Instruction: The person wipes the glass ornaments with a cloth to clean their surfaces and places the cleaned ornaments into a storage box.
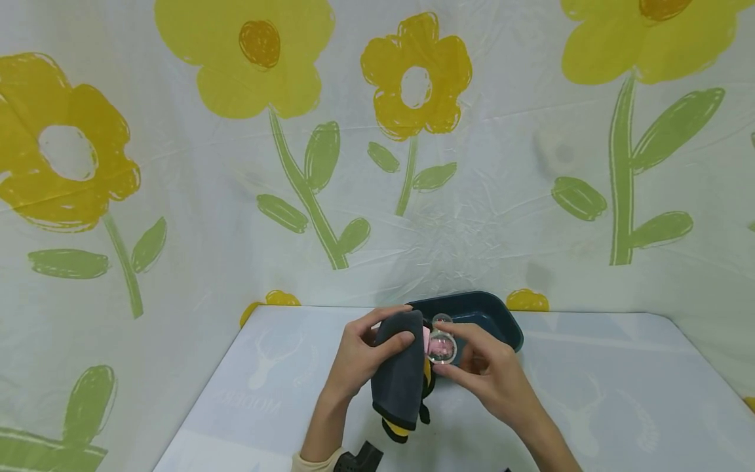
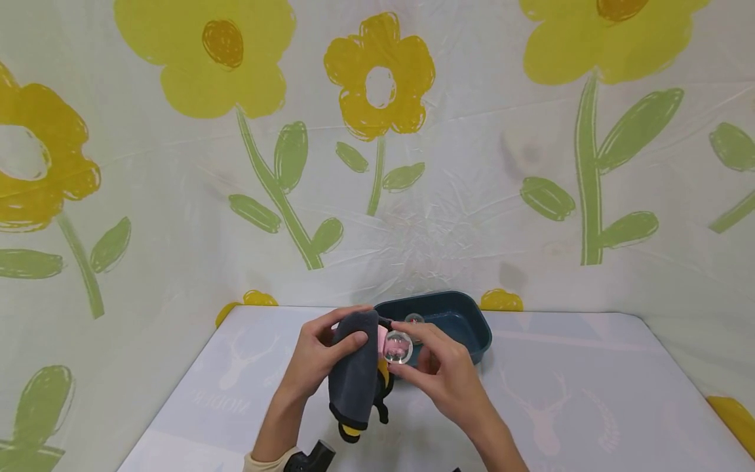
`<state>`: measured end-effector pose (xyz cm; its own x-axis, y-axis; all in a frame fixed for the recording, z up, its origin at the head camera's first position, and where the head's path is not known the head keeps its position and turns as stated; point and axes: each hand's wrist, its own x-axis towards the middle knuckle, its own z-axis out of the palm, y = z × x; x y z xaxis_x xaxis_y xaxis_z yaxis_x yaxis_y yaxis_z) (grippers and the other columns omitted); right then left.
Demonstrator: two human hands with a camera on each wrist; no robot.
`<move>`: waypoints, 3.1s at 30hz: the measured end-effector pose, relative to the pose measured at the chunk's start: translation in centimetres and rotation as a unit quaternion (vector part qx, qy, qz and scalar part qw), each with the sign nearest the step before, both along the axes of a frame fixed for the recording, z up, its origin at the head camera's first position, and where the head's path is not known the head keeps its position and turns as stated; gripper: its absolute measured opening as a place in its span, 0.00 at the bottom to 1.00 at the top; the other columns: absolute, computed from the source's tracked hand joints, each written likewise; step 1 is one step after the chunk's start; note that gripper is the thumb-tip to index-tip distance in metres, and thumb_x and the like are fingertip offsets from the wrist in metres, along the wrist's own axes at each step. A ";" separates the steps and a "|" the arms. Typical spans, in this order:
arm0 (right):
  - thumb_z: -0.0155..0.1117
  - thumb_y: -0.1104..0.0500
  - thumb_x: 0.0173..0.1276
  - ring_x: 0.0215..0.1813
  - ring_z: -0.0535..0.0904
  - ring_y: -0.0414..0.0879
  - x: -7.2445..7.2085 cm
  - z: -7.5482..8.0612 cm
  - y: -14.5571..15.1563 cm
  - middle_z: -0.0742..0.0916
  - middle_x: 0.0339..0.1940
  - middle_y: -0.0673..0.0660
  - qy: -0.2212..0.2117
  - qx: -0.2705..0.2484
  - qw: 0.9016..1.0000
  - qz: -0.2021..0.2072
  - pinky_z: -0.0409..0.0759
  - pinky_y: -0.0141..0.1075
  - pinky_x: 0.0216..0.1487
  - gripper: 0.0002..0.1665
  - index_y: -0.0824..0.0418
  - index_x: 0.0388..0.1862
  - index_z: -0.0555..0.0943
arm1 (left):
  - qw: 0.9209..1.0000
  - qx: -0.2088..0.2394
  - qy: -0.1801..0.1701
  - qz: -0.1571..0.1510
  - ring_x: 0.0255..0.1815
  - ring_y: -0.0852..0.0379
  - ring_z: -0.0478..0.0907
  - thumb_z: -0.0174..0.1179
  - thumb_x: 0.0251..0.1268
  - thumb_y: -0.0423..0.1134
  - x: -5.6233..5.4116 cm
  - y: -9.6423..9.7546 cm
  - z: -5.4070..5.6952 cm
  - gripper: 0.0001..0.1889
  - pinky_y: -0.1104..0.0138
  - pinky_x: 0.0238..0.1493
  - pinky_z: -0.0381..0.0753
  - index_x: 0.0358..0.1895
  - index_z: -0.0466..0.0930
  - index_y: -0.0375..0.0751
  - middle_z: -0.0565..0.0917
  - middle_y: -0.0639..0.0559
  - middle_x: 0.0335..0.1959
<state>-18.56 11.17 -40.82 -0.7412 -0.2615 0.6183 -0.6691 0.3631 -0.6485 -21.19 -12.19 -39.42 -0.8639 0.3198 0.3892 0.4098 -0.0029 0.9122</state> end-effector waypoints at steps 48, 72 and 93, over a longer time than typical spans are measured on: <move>0.56 0.45 0.75 0.19 0.70 0.35 0.4 0.4 -0.7 0.78 0.19 0.43 -0.165 0.069 0.977 -0.119 0.70 0.30 0.21 0.12 0.48 0.37 0.81 | 0.999 -0.015 0.038 -0.005 0.35 0.54 0.85 0.69 0.59 0.33 0.3 0.7 0.2 0.24 0.60 0.33 0.87 0.60 0.80 0.48 0.82 0.47 0.58; 0.73 0.73 0.55 0.28 0.71 0.33 -0.1 0.1 0.2 0.81 0.58 0.57 0.057 0.007 0.998 0.032 0.72 0.22 0.24 0.32 0.53 0.57 0.78 | 1.000 -0.012 0.027 0.004 0.32 0.53 0.87 0.68 0.61 0.34 0.3 0.3 0.5 0.23 0.57 0.32 0.87 0.60 0.80 0.50 0.82 0.51 0.57; 0.77 0.74 0.48 0.21 0.69 0.30 0.1 0.2 0.0 0.84 0.53 0.54 0.107 -0.012 0.994 -0.006 0.70 0.19 0.24 0.37 0.56 0.59 0.78 | 0.996 0.003 0.017 -0.092 0.40 0.53 0.87 0.65 0.64 0.34 0.4 0.0 0.4 0.31 0.54 0.37 0.87 0.70 0.70 0.52 0.83 0.40 0.52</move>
